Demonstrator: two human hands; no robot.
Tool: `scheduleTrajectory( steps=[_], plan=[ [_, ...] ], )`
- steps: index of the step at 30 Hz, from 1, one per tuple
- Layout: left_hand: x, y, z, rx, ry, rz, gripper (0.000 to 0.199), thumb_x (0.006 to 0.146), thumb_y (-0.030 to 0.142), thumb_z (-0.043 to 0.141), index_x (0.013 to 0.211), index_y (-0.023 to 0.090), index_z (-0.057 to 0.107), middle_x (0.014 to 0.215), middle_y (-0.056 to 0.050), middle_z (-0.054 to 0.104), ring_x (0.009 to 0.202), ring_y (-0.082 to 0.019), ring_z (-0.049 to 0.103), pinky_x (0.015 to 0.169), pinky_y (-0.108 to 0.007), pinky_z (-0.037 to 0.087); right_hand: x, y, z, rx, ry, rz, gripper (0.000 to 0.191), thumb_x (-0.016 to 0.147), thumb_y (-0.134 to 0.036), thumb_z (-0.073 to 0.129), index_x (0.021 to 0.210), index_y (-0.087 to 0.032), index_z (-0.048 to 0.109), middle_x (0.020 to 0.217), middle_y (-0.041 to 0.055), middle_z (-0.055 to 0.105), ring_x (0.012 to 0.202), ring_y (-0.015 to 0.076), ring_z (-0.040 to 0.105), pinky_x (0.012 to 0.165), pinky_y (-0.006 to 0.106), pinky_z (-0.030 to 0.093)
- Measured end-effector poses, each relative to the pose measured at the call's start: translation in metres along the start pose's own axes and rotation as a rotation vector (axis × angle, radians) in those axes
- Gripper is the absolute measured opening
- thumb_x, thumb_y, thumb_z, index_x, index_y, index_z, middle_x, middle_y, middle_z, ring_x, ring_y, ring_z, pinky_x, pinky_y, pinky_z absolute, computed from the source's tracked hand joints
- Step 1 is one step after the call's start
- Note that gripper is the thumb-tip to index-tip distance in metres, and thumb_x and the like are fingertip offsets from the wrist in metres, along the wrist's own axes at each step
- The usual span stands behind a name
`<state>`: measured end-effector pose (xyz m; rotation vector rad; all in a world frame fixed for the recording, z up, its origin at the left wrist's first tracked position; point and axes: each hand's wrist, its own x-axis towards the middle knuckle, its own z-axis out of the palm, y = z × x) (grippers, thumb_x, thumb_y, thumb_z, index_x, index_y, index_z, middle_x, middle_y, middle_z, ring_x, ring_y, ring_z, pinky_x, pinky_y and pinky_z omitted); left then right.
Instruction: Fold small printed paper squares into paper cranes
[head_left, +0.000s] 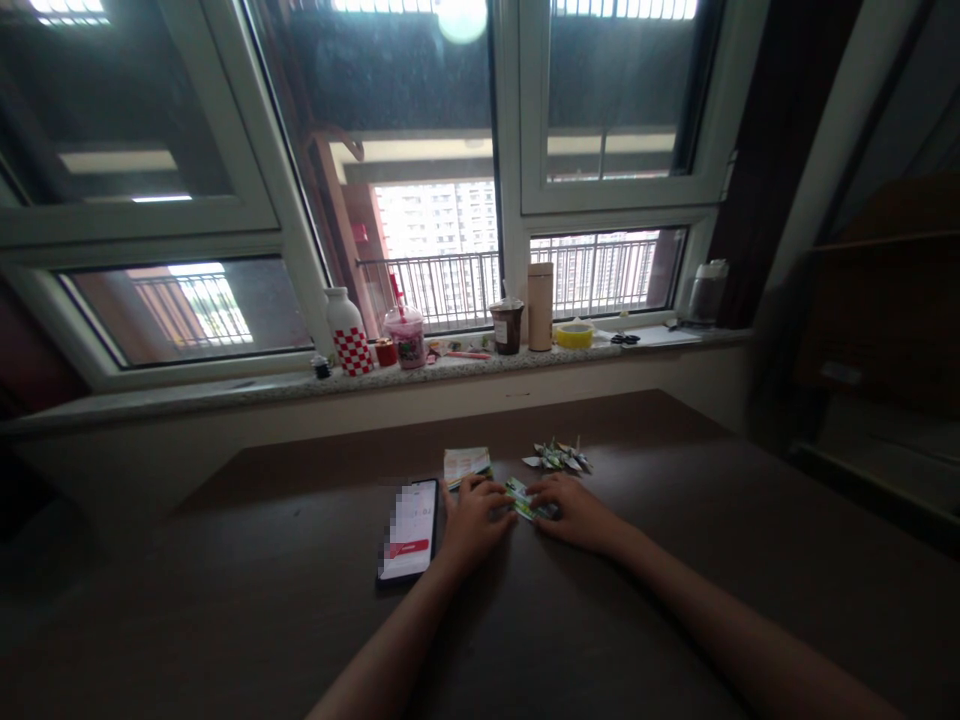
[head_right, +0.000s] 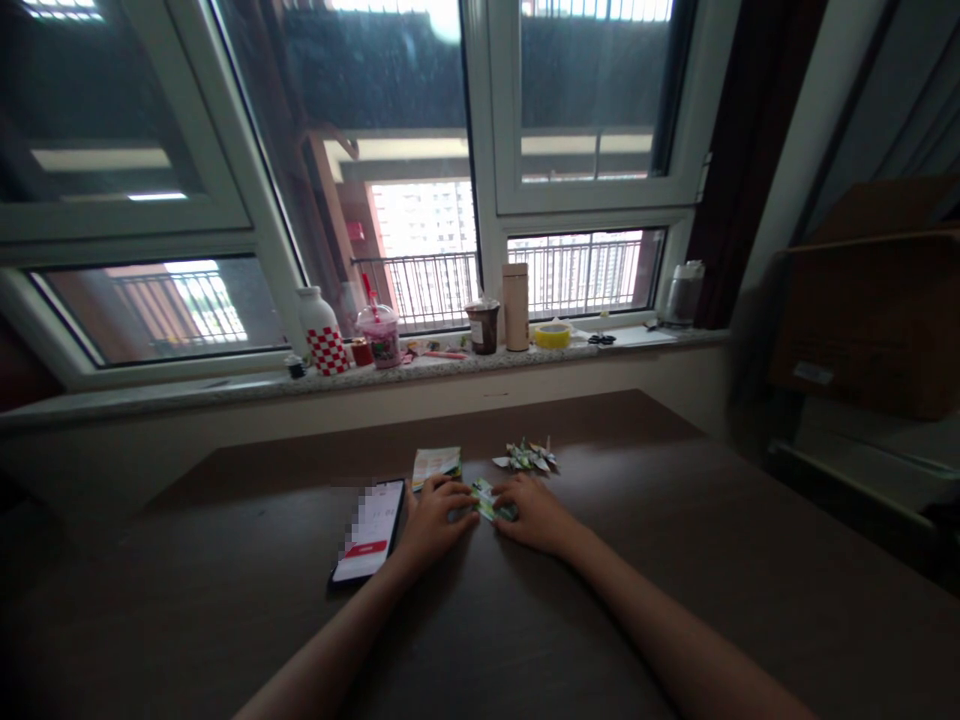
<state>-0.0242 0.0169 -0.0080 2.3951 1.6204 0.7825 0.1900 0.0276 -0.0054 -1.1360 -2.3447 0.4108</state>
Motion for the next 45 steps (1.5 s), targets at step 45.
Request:
scheduleTrajectory(
  steps=[45],
  plan=[
    [0.002,0.009,-0.002,0.135,0.043,0.031,0.034,0.082,0.031,0.065,0.113,0.044,0.066,0.133,0.004,0.06,0.135,-0.031,0.036,0.108,-0.076,-0.008,0.01,0.019,0.013,0.261,0.378,0.377,0.007,0.073,-0.023,0.059,0.079,-0.019,0.059,0.091,0.0056,0.067,0.073,0.0178,0.061,0.069,0.031,0.05]
  ],
)
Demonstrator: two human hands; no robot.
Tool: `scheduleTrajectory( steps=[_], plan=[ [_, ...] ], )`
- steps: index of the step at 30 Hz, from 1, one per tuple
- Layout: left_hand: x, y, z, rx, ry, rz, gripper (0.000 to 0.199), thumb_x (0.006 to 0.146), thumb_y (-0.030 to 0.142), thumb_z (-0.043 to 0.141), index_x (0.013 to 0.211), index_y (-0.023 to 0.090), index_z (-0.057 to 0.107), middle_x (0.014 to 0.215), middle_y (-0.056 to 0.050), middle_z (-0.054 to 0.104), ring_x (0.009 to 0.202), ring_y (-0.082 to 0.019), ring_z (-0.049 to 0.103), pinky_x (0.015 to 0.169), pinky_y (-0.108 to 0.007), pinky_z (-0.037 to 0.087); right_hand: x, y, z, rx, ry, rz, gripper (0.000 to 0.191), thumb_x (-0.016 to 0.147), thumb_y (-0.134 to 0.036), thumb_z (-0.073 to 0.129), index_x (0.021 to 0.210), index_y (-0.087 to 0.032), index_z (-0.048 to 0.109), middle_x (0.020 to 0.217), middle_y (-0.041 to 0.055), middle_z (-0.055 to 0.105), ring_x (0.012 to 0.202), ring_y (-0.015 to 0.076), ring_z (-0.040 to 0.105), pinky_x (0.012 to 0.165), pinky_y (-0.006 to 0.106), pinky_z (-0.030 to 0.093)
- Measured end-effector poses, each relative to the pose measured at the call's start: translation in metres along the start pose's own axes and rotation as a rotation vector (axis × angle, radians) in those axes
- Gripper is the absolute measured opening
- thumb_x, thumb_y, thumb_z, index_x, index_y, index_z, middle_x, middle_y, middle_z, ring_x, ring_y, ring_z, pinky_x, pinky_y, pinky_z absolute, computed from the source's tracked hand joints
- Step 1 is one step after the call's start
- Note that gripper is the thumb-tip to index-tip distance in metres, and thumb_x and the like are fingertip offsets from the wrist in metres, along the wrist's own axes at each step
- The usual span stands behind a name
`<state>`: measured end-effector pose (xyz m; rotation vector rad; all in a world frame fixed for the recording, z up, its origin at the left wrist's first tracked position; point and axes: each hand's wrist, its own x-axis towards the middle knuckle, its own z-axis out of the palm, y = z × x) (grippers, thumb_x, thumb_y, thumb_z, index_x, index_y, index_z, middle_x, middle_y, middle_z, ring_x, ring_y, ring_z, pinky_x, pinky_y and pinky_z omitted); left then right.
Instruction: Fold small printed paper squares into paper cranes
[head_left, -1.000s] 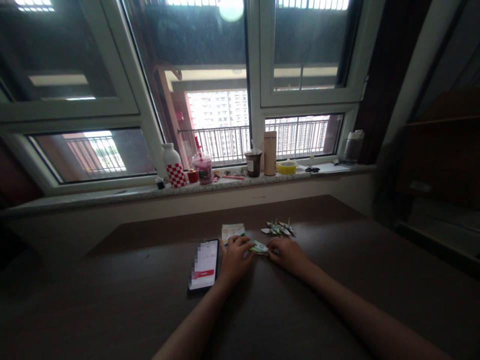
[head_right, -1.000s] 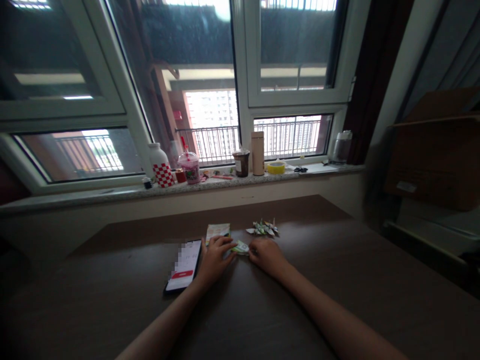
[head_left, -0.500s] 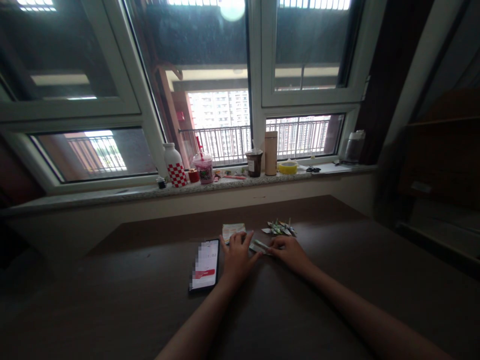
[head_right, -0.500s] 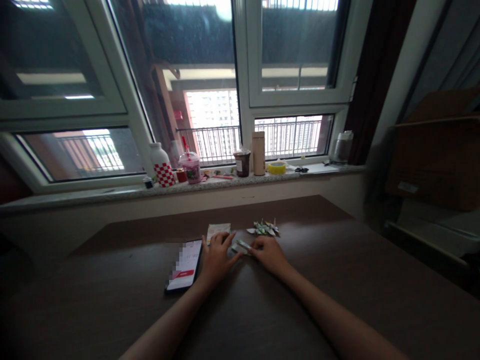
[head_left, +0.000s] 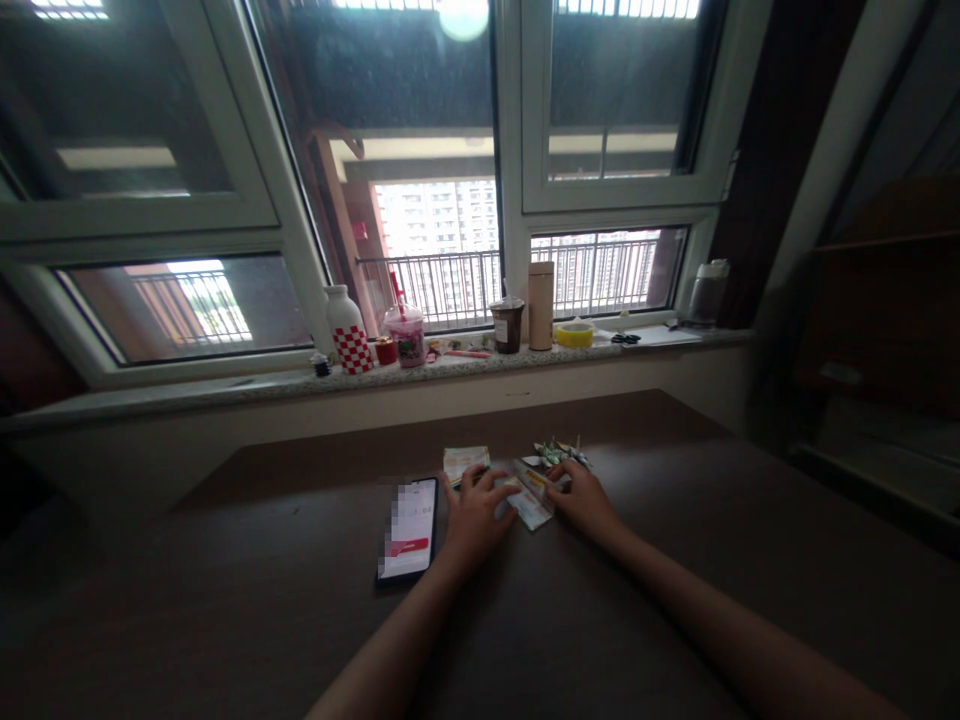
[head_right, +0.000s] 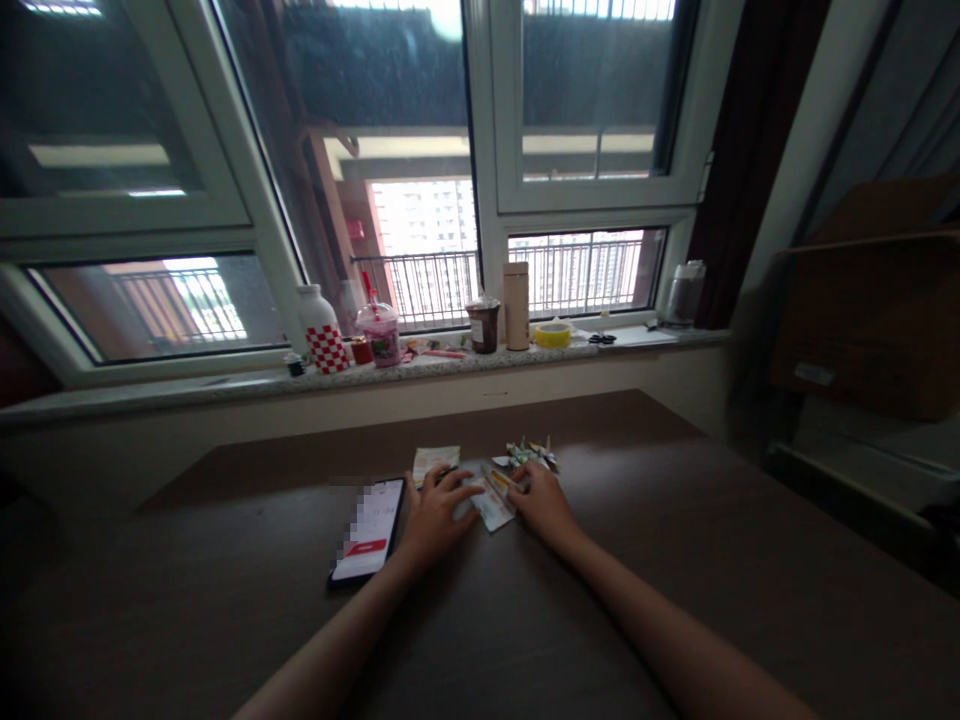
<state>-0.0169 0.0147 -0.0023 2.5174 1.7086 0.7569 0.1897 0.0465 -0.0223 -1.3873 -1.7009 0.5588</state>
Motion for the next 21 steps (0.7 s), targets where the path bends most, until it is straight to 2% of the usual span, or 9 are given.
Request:
scheduleTrajectory(
  steps=[4,6,10,14,18,21],
  plan=[
    [-0.001,0.0,0.0,-0.044,-0.093,0.029,0.024,0.087,0.031,0.059,0.102,0.045,0.071,0.121,0.006,0.069,0.132,-0.031,0.041,0.102,-0.078,-0.017,-0.001,0.0,-0.002,-0.113,0.022,-0.119,0.031,0.067,-0.01,0.058,0.097,-0.02,0.063,0.105,0.0067,0.062,0.098,0.0215,0.058,0.087,0.035,0.049],
    [0.0,0.001,0.0,-0.061,-0.101,0.02,0.021,0.088,0.034,0.057,0.1,0.042,0.072,0.121,0.005,0.069,0.131,-0.031,0.042,0.102,-0.078,-0.018,-0.002,0.001,-0.002,-0.145,-0.029,-0.145,0.04,0.069,-0.006,0.057,0.104,-0.021,0.066,0.11,0.0075,0.059,0.104,0.021,0.057,0.094,0.036,0.046],
    [-0.001,0.004,-0.002,-0.05,-0.08,0.021,0.02,0.089,0.041,0.055,0.094,0.036,0.073,0.118,0.004,0.071,0.131,-0.03,0.042,0.103,-0.077,-0.019,-0.005,0.0,-0.005,-0.278,-0.155,-0.146,0.031,0.075,-0.011,0.061,0.102,-0.021,0.073,0.11,0.0096,0.057,0.1,0.0215,0.058,0.097,0.039,0.044],
    [-0.001,0.003,-0.006,-0.008,-0.079,0.045,0.02,0.087,0.045,0.058,0.09,0.031,0.071,0.117,0.002,0.071,0.131,-0.031,0.041,0.104,-0.076,-0.019,-0.007,-0.004,-0.011,-0.343,-0.198,-0.212,0.022,0.077,-0.02,0.066,0.097,-0.025,0.076,0.121,0.01,0.057,0.113,0.0266,0.053,0.102,0.045,0.039],
    [-0.001,-0.003,-0.009,-0.008,-0.14,0.093,0.027,0.082,0.052,0.063,0.097,0.03,0.068,0.125,0.001,0.067,0.135,-0.032,0.037,0.106,-0.075,-0.016,-0.006,-0.008,-0.02,-0.293,-0.347,-0.368,0.025,0.079,-0.021,0.064,0.101,-0.023,0.074,0.117,0.0085,0.065,0.116,0.0266,0.054,0.106,0.044,0.036],
    [-0.002,-0.006,-0.011,-0.016,-0.175,0.121,0.037,0.078,0.056,0.065,0.106,0.031,0.066,0.128,0.0,0.065,0.137,-0.033,0.036,0.108,-0.074,-0.013,-0.004,-0.011,-0.027,-0.265,-0.429,-0.398,0.03,0.079,-0.028,0.067,0.108,-0.02,0.072,0.117,0.0099,0.066,0.114,0.026,0.057,0.104,0.041,0.039]
  ],
)
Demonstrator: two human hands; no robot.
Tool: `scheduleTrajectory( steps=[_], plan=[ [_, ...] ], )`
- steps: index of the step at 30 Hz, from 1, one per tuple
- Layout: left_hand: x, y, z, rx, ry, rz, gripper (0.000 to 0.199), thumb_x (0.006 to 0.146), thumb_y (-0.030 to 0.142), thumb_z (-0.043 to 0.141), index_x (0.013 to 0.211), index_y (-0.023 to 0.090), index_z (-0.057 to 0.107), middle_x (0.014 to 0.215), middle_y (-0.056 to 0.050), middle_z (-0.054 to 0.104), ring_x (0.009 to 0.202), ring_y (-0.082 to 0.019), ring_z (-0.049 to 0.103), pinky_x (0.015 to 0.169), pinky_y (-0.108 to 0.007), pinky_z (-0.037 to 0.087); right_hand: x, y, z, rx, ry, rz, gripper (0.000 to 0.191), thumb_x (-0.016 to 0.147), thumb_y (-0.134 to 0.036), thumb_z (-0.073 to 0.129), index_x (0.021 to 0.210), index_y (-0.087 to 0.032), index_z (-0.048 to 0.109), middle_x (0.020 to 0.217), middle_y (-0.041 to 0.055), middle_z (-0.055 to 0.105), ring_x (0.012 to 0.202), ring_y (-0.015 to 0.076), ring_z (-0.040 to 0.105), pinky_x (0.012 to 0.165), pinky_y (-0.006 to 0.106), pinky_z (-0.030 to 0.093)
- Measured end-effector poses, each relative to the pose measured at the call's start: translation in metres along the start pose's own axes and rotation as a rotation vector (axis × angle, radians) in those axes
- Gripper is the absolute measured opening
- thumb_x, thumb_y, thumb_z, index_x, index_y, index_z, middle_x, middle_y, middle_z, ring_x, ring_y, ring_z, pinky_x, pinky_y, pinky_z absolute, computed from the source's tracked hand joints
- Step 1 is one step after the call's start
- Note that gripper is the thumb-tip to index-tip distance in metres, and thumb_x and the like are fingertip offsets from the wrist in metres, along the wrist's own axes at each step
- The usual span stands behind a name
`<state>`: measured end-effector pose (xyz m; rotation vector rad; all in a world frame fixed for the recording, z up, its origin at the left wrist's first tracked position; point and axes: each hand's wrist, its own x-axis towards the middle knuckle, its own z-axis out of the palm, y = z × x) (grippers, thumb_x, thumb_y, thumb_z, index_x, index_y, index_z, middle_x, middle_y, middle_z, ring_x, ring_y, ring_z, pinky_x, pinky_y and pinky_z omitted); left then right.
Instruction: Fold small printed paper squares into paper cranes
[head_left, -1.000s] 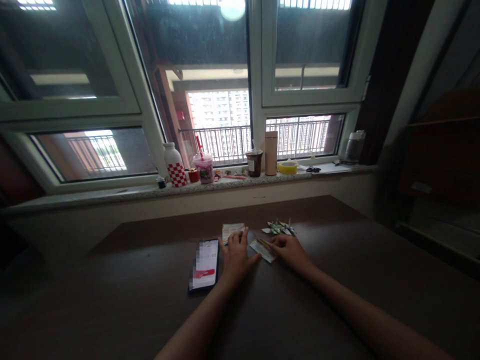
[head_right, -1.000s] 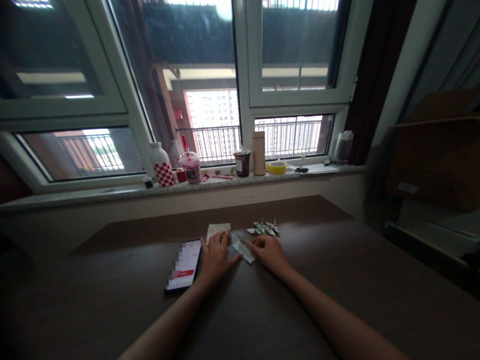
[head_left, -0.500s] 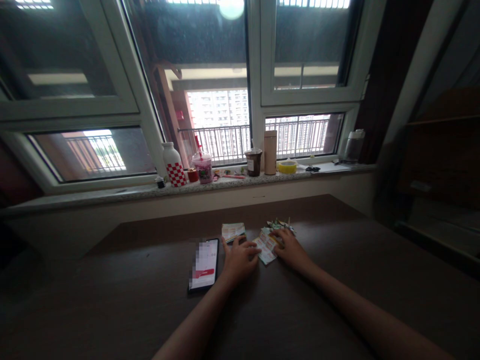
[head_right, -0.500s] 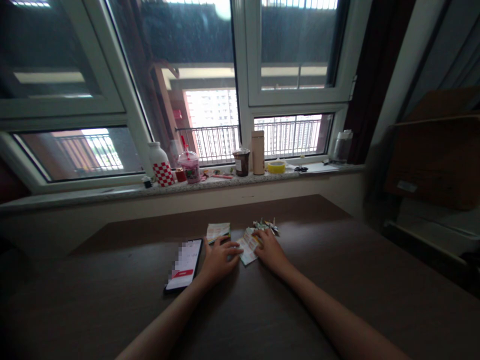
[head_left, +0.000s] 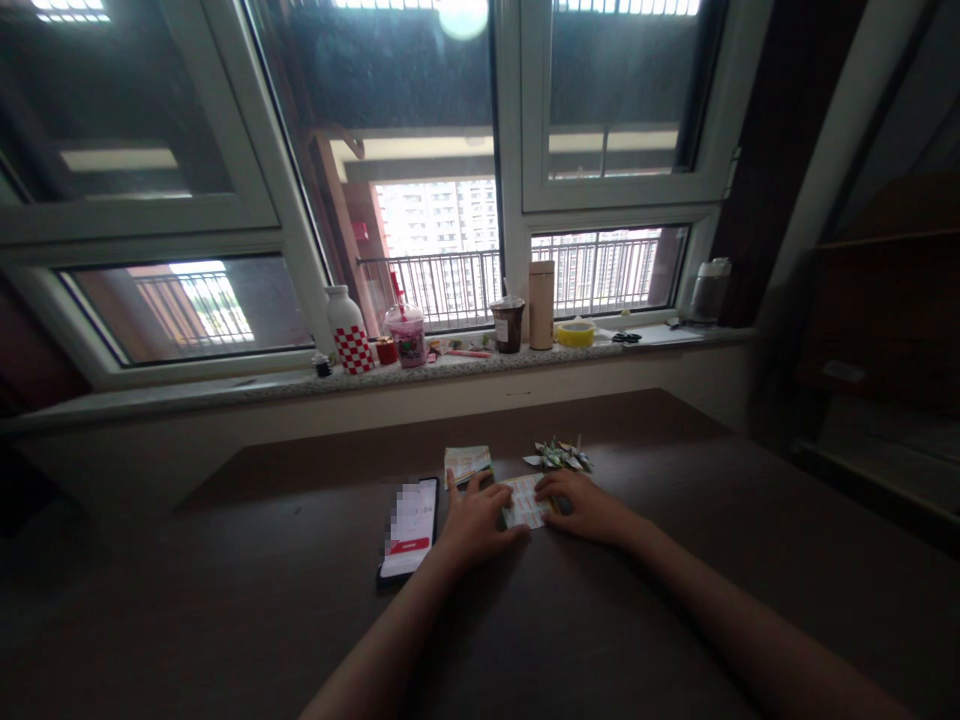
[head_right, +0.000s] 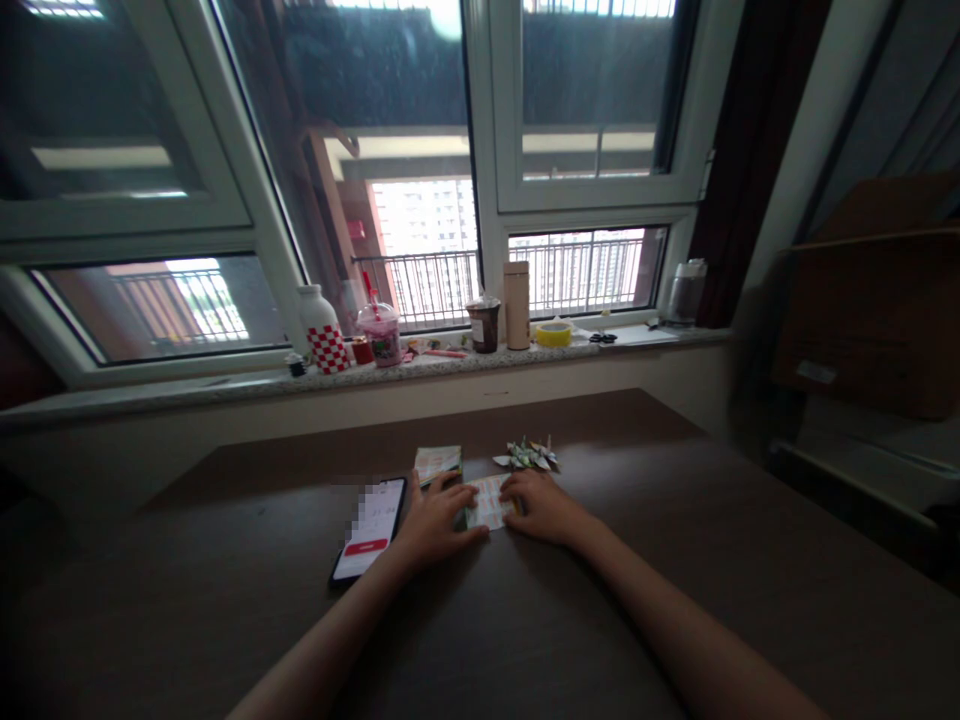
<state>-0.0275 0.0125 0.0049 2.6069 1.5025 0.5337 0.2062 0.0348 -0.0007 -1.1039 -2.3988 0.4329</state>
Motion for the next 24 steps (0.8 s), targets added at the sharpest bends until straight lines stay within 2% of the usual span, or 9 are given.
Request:
scheduleTrajectory(
  steps=[3,6,13,16,21,24],
  plan=[
    [-0.0003,-0.0007,-0.0022,-0.006,-0.032,0.014,0.046,0.074,0.061,0.067,0.113,0.036,0.064,0.13,0.0,0.064,0.137,-0.035,0.035,0.107,-0.076,-0.011,-0.0015,-0.0003,-0.0048,0.002,-0.032,0.002,0.039,0.074,-0.038,0.075,0.109,-0.022,0.071,0.118,0.0094,0.066,0.116,0.0275,0.056,0.103,0.041,0.039],
    [0.0007,-0.0005,-0.0038,-0.024,-0.053,-0.002,0.042,0.075,0.061,0.066,0.112,0.04,0.067,0.13,0.002,0.064,0.137,-0.035,0.035,0.106,-0.076,-0.013,-0.0028,0.0002,-0.0057,-0.002,-0.041,-0.001,0.041,0.07,-0.042,0.078,0.107,-0.024,0.072,0.119,0.0082,0.065,0.118,0.0284,0.055,0.104,0.042,0.037],
    [0.0017,-0.0011,-0.0047,-0.044,-0.019,-0.022,0.025,0.088,0.054,0.054,0.1,0.042,0.073,0.123,0.005,0.069,0.134,-0.032,0.04,0.106,-0.076,-0.012,-0.0019,0.0029,-0.0033,0.015,0.002,-0.043,0.016,0.08,-0.028,0.066,0.093,-0.024,0.076,0.112,0.0054,0.069,0.108,0.0234,0.061,0.098,0.037,0.041],
    [0.0023,-0.0015,-0.0031,-0.058,-0.002,-0.034,0.026,0.091,0.05,0.05,0.095,0.041,0.074,0.119,0.006,0.071,0.133,-0.03,0.042,0.106,-0.076,-0.013,0.0001,0.002,-0.0036,0.038,0.02,-0.051,0.019,0.086,-0.027,0.058,0.089,-0.022,0.076,0.106,0.0058,0.072,0.101,0.0211,0.064,0.095,0.034,0.043],
    [0.0043,-0.0008,-0.0006,-0.08,0.078,-0.089,0.031,0.095,0.047,0.044,0.099,0.037,0.074,0.107,0.002,0.075,0.125,-0.025,0.051,0.11,-0.072,-0.011,0.0029,0.0,-0.0013,0.055,0.085,0.061,0.021,0.088,-0.032,0.056,0.089,-0.019,0.073,0.09,0.0064,0.073,0.087,0.0202,0.064,0.083,0.031,0.047],
    [0.0045,-0.0003,-0.0009,-0.071,0.11,-0.106,0.031,0.092,0.051,0.048,0.104,0.036,0.072,0.111,-0.002,0.072,0.122,-0.025,0.054,0.111,-0.071,-0.008,0.0043,-0.0021,0.0036,0.059,0.127,0.116,0.021,0.089,-0.031,0.054,0.09,-0.019,0.071,0.088,0.0056,0.073,0.083,0.0195,0.064,0.077,0.029,0.046]
  ],
)
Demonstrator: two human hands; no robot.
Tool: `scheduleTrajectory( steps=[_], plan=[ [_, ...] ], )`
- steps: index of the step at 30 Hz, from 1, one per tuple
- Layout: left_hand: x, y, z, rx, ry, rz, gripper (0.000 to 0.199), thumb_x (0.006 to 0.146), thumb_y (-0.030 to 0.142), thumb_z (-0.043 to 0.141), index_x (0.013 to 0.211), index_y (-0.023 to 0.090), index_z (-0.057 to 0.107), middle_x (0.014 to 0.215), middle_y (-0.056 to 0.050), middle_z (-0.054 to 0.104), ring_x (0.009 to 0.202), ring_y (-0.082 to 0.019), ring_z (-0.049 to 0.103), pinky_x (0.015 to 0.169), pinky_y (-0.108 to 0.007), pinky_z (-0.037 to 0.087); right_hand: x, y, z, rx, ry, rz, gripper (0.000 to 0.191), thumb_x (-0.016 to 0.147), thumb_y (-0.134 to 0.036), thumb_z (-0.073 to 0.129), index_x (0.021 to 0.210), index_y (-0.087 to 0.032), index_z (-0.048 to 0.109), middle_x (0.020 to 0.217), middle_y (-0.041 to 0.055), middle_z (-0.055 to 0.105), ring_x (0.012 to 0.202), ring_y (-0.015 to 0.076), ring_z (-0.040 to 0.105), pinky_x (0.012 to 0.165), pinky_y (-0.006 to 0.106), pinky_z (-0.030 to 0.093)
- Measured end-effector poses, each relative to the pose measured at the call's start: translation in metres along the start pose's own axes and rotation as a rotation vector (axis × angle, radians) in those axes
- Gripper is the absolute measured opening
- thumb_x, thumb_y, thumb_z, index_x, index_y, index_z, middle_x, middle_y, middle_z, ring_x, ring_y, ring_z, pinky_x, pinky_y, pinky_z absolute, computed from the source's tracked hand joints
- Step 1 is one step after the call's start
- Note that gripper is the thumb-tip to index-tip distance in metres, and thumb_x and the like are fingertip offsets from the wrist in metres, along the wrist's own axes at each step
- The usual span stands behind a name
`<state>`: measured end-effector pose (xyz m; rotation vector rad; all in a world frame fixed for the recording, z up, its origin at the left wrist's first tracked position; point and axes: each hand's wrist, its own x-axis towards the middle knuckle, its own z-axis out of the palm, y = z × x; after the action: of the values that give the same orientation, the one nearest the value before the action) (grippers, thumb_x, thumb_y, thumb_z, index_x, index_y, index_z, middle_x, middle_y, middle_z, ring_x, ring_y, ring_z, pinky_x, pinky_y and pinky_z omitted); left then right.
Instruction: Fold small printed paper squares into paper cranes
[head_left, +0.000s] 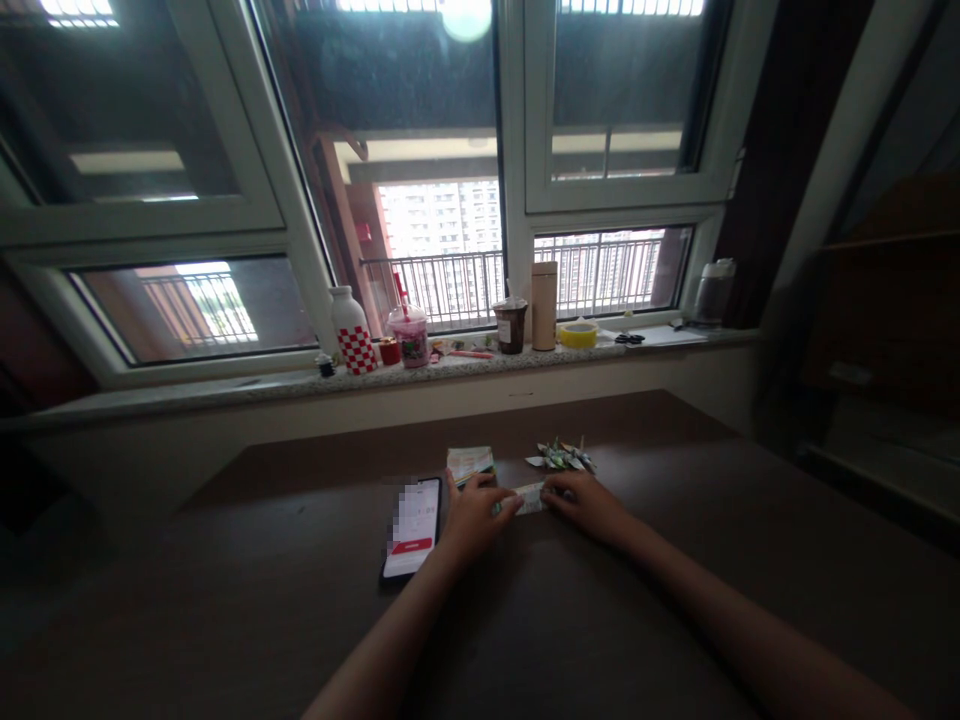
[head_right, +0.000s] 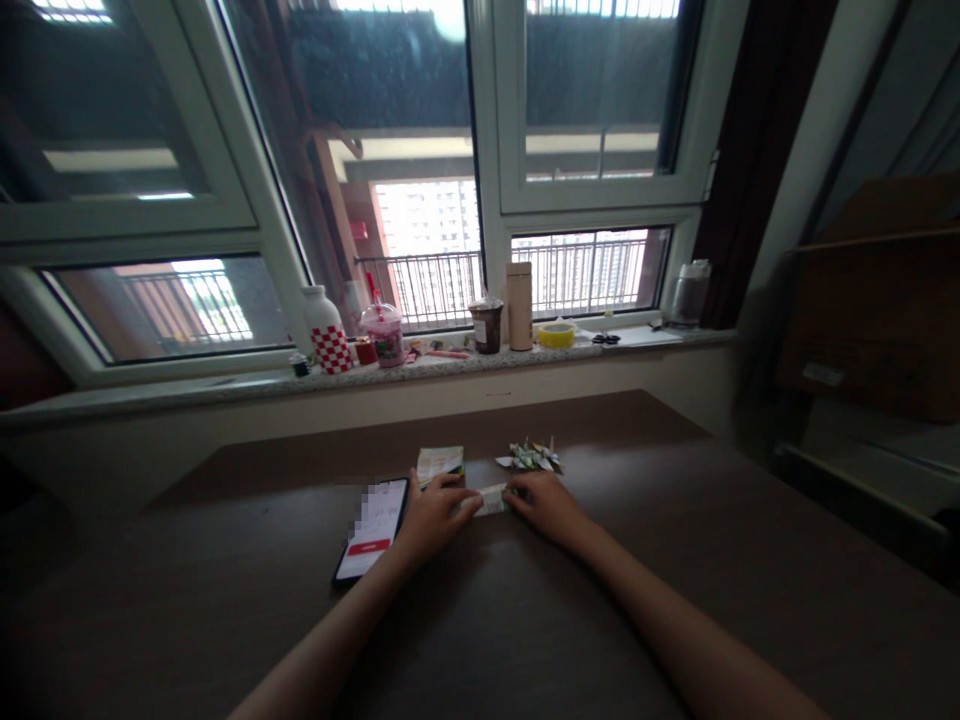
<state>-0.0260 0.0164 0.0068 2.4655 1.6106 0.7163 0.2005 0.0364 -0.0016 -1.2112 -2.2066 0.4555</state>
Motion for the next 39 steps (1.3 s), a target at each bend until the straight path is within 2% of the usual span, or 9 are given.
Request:
scheduleTrajectory(
  steps=[3,9,12,15,18,25,30,34,39],
  plan=[
    [0.001,0.0,0.0,0.008,0.02,-0.015,0.035,0.087,0.053,0.057,0.116,0.036,0.067,0.117,-0.004,0.068,0.121,-0.024,0.055,0.113,-0.069,-0.007,0.0,-0.004,0.007,-0.019,0.055,0.029,0.019,0.09,-0.029,0.054,0.094,-0.019,0.069,0.089,0.0062,0.071,0.084,0.0198,0.064,0.078,0.03,0.045],
    [0.005,0.001,0.005,0.009,-0.009,-0.081,0.043,0.086,0.041,0.061,0.128,0.035,0.057,0.117,-0.004,0.068,0.119,-0.024,0.056,0.114,-0.069,-0.002,0.003,-0.012,0.019,-0.145,0.097,0.066,0.022,0.09,-0.019,0.052,0.111,-0.016,0.058,0.1,0.0088,0.07,0.095,0.0219,0.063,0.092,0.037,0.042],
    [0.005,0.001,0.007,0.0,-0.019,-0.074,0.035,0.088,0.037,0.06,0.122,0.037,0.061,0.119,-0.002,0.067,0.121,-0.025,0.054,0.111,-0.073,-0.002,0.006,-0.011,0.025,-0.195,0.097,0.037,0.019,0.092,-0.018,0.05,0.109,-0.018,0.059,0.104,0.0082,0.068,0.1,0.0226,0.061,0.094,0.038,0.041],
    [0.004,0.001,0.007,-0.006,-0.022,-0.04,0.02,0.089,0.037,0.059,0.105,0.038,0.07,0.119,0.0,0.068,0.121,-0.026,0.051,0.107,-0.076,-0.005,0.007,-0.008,0.029,-0.282,0.084,0.028,0.017,0.094,-0.022,0.049,0.101,-0.019,0.064,0.103,0.0087,0.066,0.1,0.0241,0.06,0.091,0.04,0.042],
    [0.003,0.002,0.007,-0.004,-0.038,-0.006,0.017,0.09,0.038,0.057,0.095,0.037,0.074,0.112,0.002,0.071,0.12,-0.026,0.05,0.105,-0.078,-0.009,0.004,-0.006,0.031,-0.324,0.105,0.027,0.019,0.094,-0.028,0.051,0.096,-0.021,0.069,0.104,0.0094,0.063,0.099,0.0247,0.059,0.091,0.041,0.042],
    [0.001,-0.002,0.008,0.026,-0.001,0.068,0.02,0.092,0.041,0.054,0.094,0.039,0.074,0.105,0.005,0.074,0.12,-0.026,0.05,0.103,-0.077,-0.016,-0.004,-0.005,0.022,-0.228,0.182,-0.07,0.016,0.087,-0.029,0.063,0.095,-0.021,0.073,0.107,0.0097,0.06,0.105,0.0254,0.055,0.095,0.043,0.041],
    [-0.001,-0.001,0.006,0.057,0.013,0.093,0.022,0.093,0.041,0.052,0.095,0.039,0.074,0.103,0.005,0.074,0.12,-0.026,0.05,0.104,-0.076,-0.018,-0.006,-0.007,0.017,-0.215,0.051,-0.191,0.018,0.087,-0.024,0.062,0.101,-0.027,0.073,0.098,0.0057,0.064,0.101,0.0231,0.056,0.091,0.041,0.041],
    [-0.003,0.002,0.004,0.074,0.038,0.129,0.022,0.092,0.039,0.053,0.092,0.036,0.075,0.095,0.004,0.075,0.115,-0.024,0.054,0.106,-0.072,-0.02,-0.004,-0.003,0.017,-0.282,0.04,-0.155,0.019,0.088,-0.023,0.06,0.099,-0.028,0.074,0.099,0.0058,0.066,0.103,0.0245,0.057,0.092,0.043,0.04],
    [-0.005,0.005,0.003,0.066,0.041,0.176,0.02,0.091,0.037,0.055,0.092,0.035,0.075,0.091,0.003,0.075,0.115,-0.023,0.055,0.109,-0.069,-0.02,-0.001,0.003,0.02,-0.276,0.068,-0.087,0.028,0.085,-0.011,0.057,0.101,-0.025,0.075,0.108,0.0084,0.066,0.11,0.0254,0.056,0.098,0.045,0.04]
  ],
)
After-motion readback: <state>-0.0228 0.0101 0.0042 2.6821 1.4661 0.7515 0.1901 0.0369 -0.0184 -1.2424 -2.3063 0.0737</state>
